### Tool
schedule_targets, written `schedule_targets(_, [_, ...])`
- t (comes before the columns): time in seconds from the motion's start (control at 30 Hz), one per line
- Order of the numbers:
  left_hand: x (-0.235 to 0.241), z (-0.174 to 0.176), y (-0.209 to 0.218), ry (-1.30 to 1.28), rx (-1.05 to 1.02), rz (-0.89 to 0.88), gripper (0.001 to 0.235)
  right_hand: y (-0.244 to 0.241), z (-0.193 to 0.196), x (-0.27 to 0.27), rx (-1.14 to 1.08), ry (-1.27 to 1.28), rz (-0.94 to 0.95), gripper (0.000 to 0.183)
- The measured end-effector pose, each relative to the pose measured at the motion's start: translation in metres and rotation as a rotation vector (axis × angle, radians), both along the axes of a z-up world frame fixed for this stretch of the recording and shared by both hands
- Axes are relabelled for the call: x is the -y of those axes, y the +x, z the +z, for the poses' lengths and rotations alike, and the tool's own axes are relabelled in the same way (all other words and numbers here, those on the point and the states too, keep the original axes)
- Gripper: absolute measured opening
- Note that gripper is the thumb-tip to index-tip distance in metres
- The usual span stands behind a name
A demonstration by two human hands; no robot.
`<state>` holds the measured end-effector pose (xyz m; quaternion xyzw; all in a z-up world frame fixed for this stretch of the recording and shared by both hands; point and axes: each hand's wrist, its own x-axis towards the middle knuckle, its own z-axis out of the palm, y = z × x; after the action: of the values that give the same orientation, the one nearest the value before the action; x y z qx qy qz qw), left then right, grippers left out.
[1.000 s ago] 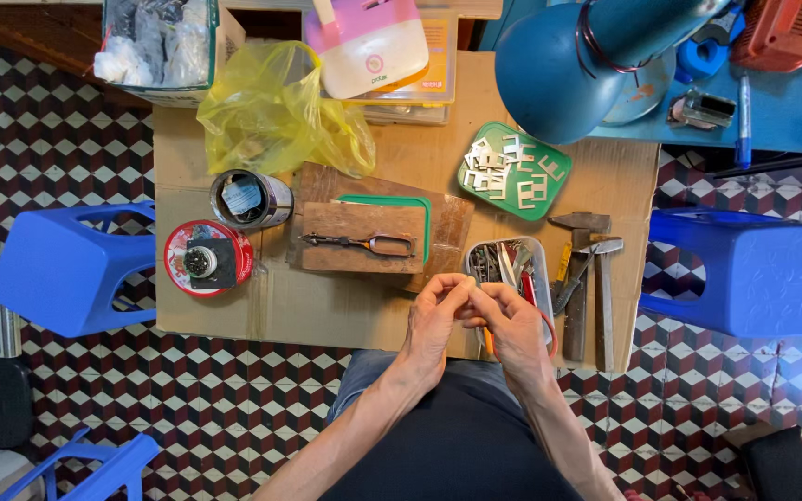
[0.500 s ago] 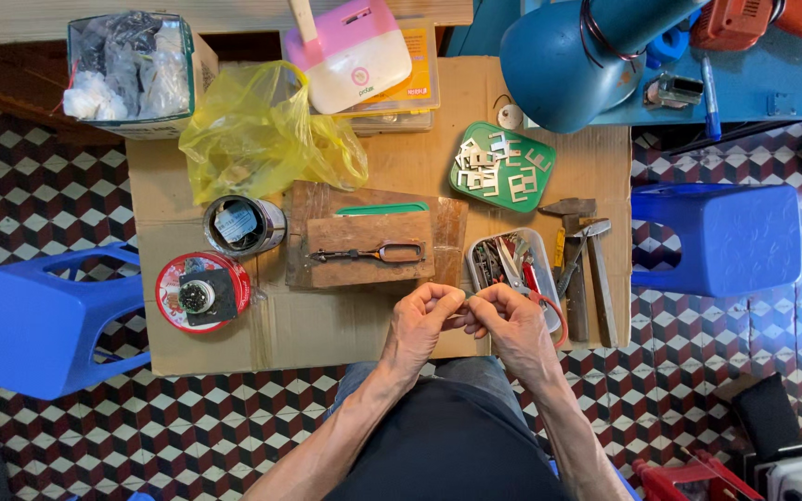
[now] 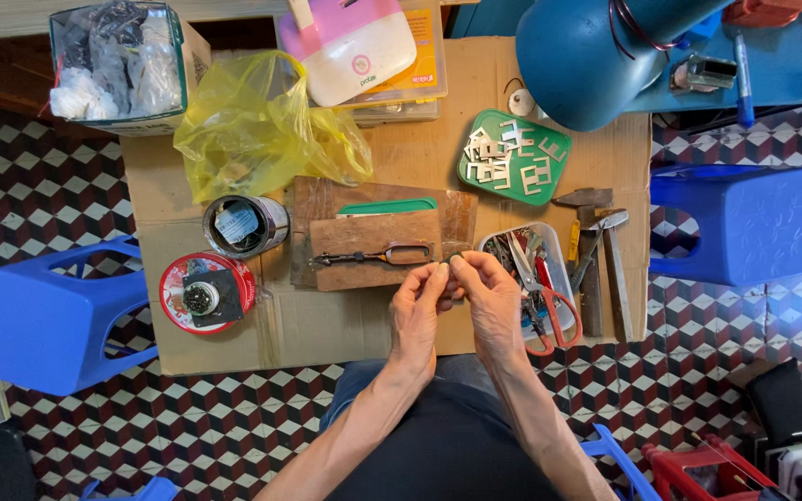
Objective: The person uses pliers to strip and bend a copper wire, then uses scissors to cut a small black plastic piece. The person places the tools back on the table and continues to handle the wire and plastic piece.
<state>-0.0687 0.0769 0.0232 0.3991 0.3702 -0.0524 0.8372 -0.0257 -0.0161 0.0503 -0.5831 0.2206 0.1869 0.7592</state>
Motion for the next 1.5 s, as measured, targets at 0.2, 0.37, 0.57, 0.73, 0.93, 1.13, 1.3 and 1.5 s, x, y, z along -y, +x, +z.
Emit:
schedule_targets(0.2, [-0.053, 0.024, 0.020, 0.779, 0.244, -0.518, 0.015, 0.027, 0.003, 0.025, 0.001, -0.130, 0.476, 0.019])
schedule_targets(0.37, [-0.074, 0.042, 0.036, 1.123, 0.340, -0.706, 0.012, 0.032, -0.007, 0.020, 0.261, -0.451, 0.555, 0.018])
schedule_targets(0.57, [-0.081, 0.044, 0.043, 1.490, 0.416, -0.643, 0.050, 0.032, -0.026, 0.006, -0.057, -0.248, 0.282, 0.015])
schedule_targets(0.73, [-0.086, 0.035, 0.044, 1.550, 0.389, -0.732, 0.060, 0.029, -0.031, 0.006, -0.034, -0.195, 0.263, 0.013])
schedule_targets(0.93, [-0.086, 0.031, 0.039, 1.559, 0.430, -0.704, 0.059, 0.025, -0.024, 0.002, -0.067, -0.220, 0.288, 0.013])
schedule_targets(1.13, [-0.082, 0.031, 0.036, 1.538, 0.425, -0.687, 0.047, 0.025, -0.020, -0.002, -0.103, -0.243, 0.299, 0.013])
schedule_targets(1.3, [-0.087, 0.036, 0.036, 1.529, 0.459, -0.695, 0.056, 0.023, -0.020, -0.005, -0.128, -0.259, 0.264, 0.013])
schedule_targets(1.5, [-0.096, 0.039, 0.043, 1.556, 0.500, -0.748, 0.056, 0.020, -0.021, -0.005, -0.116, -0.271, 0.255, 0.013])
